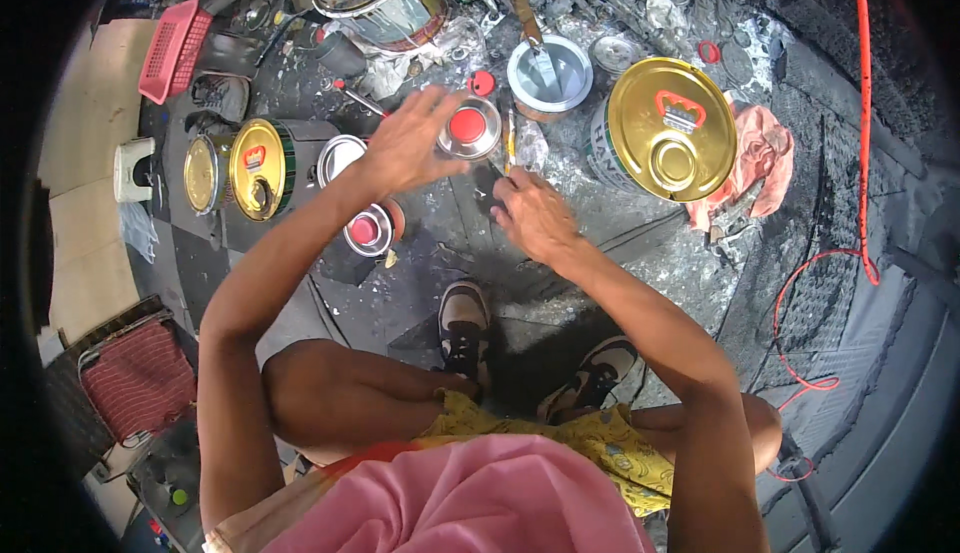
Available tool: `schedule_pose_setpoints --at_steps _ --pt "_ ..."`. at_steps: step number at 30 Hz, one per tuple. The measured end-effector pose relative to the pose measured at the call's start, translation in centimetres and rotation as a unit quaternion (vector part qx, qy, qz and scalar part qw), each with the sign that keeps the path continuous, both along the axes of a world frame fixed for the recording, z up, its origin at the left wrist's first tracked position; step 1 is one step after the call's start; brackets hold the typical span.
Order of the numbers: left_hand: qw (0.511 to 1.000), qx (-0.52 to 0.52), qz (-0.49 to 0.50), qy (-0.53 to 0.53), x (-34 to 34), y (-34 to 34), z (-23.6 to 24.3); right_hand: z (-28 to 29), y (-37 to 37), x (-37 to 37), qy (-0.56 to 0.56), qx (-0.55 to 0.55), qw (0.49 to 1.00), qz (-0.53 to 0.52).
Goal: The person opens paint cans using a screwdriver, pours paint from one container to another, and stirs the mixture with a brush.
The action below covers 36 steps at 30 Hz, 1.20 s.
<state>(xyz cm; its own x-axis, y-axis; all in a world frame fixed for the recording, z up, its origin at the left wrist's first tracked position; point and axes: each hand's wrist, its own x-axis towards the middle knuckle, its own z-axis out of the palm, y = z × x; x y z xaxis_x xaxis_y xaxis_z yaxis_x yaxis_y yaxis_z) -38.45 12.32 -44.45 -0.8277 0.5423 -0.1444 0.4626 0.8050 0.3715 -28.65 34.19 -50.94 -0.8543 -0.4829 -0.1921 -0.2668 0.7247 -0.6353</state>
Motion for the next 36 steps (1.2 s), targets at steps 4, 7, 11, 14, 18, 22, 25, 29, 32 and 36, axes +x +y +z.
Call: schedule_pose_setpoints --at_steps 4,7,11,14,18,22,25,29,32,36 --pt "0.993 -0.104 -0.039 -0.042 -2.5 0.7 -5.2 -0.6 1.4 1.5 -0.032 0.013 0.998 0.048" --pt "0.985 -0.092 0.016 -0.144 -2.5 2.6 -2.7 -1.0 3.6 2.7 -0.047 -0.025 0.999 -0.012" --pt "0.978 -0.060 0.048 -0.196 -0.5 2.0 -1.0 0.2 2.6 2.3 -0.046 -0.086 0.986 -0.139" --pt "0.978 -0.112 0.036 -0.171 0.6 2.5 -1.0 0.9 1.1 1.7 -0.024 -0.114 0.978 -0.172" --pt "0.983 -0.108 0.058 -0.135 0.4 0.9 -1.5 -0.1 -2.3 2.2 -0.024 -0.100 0.992 -0.071" --pt "0.985 -0.090 0.094 -0.113 -1.3 0.5 0.3 -1.2 -10.6 4.0 0.018 -0.149 0.988 0.031" --pt "0.993 -0.044 0.099 -0.042 -3.2 -0.1 -0.8 -2.6 -17.0 4.6 0.033 -0.108 0.993 0.046" --pt "0.995 0.012 0.088 0.037 -6.2 -1.3 -1.8 -7.0 -21.3 5.5 0.143 -0.051 0.988 0.032" --pt "0.993 0.042 0.075 0.087 -7.2 -4.1 -2.4 -6.2 -21.6 5.0 0.111 -0.153 0.981 0.043" --pt "0.988 -0.006 0.141 0.059 -7.8 -6.5 -3.9 -2.6 -17.5 3.8 -0.093 -0.202 0.971 0.089"
